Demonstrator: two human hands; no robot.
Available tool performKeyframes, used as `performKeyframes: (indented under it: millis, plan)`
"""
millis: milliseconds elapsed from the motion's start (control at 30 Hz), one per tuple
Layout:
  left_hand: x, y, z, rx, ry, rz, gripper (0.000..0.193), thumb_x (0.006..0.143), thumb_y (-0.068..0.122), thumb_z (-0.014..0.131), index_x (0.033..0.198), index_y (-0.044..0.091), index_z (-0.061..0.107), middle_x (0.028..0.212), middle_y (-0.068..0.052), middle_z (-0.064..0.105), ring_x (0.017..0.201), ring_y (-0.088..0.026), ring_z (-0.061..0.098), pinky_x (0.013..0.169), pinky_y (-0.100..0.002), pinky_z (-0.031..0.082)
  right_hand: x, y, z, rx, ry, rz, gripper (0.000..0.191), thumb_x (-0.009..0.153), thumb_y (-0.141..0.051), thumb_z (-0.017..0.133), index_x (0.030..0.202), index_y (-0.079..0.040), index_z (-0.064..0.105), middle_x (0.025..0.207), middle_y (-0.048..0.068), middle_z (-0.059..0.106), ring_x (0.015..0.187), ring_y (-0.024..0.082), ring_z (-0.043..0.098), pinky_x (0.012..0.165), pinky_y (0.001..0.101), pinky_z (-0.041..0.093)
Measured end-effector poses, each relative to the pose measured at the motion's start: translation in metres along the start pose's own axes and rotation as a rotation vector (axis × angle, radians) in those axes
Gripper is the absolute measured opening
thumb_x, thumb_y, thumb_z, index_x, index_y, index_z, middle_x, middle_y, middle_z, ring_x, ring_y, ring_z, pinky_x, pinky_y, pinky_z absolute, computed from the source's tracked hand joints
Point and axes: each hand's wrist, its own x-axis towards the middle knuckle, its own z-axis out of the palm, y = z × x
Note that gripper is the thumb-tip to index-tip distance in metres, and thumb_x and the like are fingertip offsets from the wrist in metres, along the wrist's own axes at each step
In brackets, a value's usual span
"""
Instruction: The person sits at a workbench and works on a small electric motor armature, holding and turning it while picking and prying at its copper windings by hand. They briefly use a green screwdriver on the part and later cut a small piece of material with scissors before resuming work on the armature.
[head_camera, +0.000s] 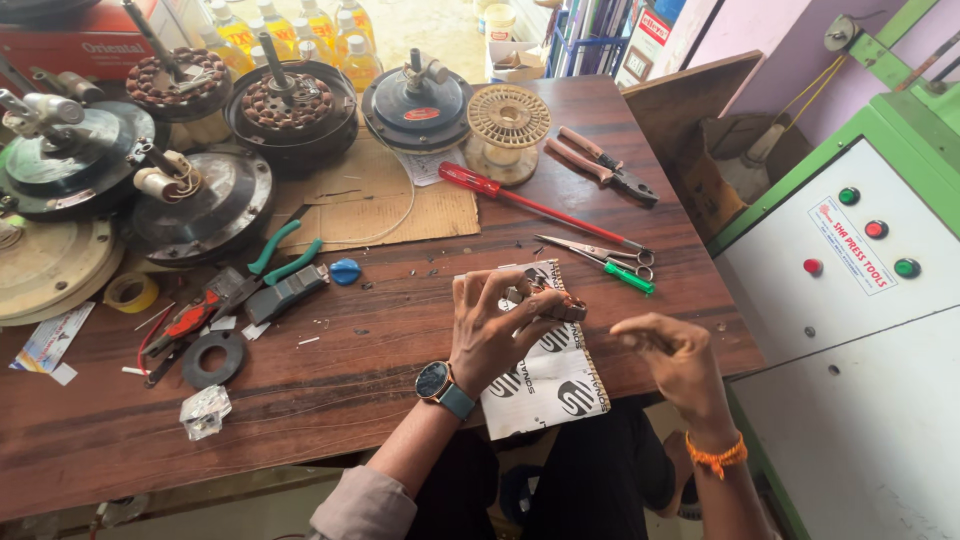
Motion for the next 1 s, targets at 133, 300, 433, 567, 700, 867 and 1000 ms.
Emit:
performKeyframes:
  millis: [133,300,433,567,700,867,1000]
  plan:
    - [0.004,0.002,-0.004,0.009,0.001,-0.014,0.041,0.078,0.04,0.087,0.116,0.034,0.072,0.119,0.004,0.053,0.112,-0.021,0.05,0.093,-0.043,0.038,-0.017,-0.016,0.007,-0.065,-0.03,0.085,0.02,0.093,-0.001,0.071,0.11,-0.003,0.081,0.087,0.006,0.077,0.074,0.012,0.06,0.067,0.0271,0.049]
    - [0.004,0.005,-0.005,0.01,0.002,-0.011,0.044,0.077,0.041,0.086,0.117,0.033,0.071,0.119,0.003,0.054,0.112,-0.022,0.05,0.093,-0.044,0.038,-0.025,-0.025,0.034,-0.232,-0.139,-0.27,0.022,0.087,-0.004,0.07,0.108,-0.006,0.076,0.099,0.006,0.081,0.083,0.014,0.08,0.074,0.0262,0.065]
    - [0.002,0.007,-0.003,0.003,-0.013,0.018,0.044,0.08,0.038,0.085,0.122,0.035,0.07,0.12,0.004,0.053,0.113,-0.021,0.05,0.094,-0.043,0.039,-0.025,-0.018,0.053,-0.435,-0.182,-0.266,0.02,0.084,-0.009,0.073,0.103,-0.008,0.076,0.09,0.007,0.08,0.074,0.018,0.079,0.064,0.0287,0.062]
    - [-0.006,0.01,-0.002,0.003,-0.077,0.198,0.046,0.082,0.028,0.083,0.124,0.039,0.068,0.132,0.004,0.05,0.128,-0.022,0.047,0.102,-0.042,0.041,-0.02,-0.007,0.066,-0.55,-0.161,-0.218,0.017,0.084,-0.014,0.076,0.1,-0.01,0.078,0.077,0.011,0.076,0.061,0.025,0.072,0.058,0.0356,0.057]
    - [-0.012,0.015,0.002,0.115,-0.197,0.401,0.046,0.086,0.023,0.082,0.122,0.048,0.067,0.144,0.008,0.048,0.141,-0.019,0.041,0.106,-0.038,0.042,-0.022,-0.003,0.067,-0.501,-0.085,-0.198,0.011,0.092,-0.015,0.075,0.087,-0.006,0.074,0.072,0.014,0.071,0.064,0.024,0.071,0.059,0.0363,0.054]
    - [-0.015,0.026,0.005,0.102,-0.195,0.424,0.033,0.084,0.027,0.083,0.111,0.042,0.072,0.144,0.008,0.048,0.139,-0.021,0.04,0.1,-0.038,0.041,-0.045,-0.014,0.049,-0.223,-0.163,-0.071,0.017,0.084,-0.014,0.074,0.098,-0.006,0.079,0.076,0.011,0.077,0.054,0.015,0.069,0.052,0.0332,0.054]
    - [-0.021,0.037,0.004,0.024,-0.116,0.383,0.02,0.08,0.028,0.083,0.098,0.034,0.076,0.137,0.008,0.049,0.136,-0.021,0.04,0.097,-0.039,0.04,-0.066,-0.031,0.035,-0.269,-0.128,0.131,0.018,0.088,-0.017,0.076,0.1,-0.006,0.081,0.065,0.014,0.073,0.052,0.016,0.06,0.05,0.0338,0.048]
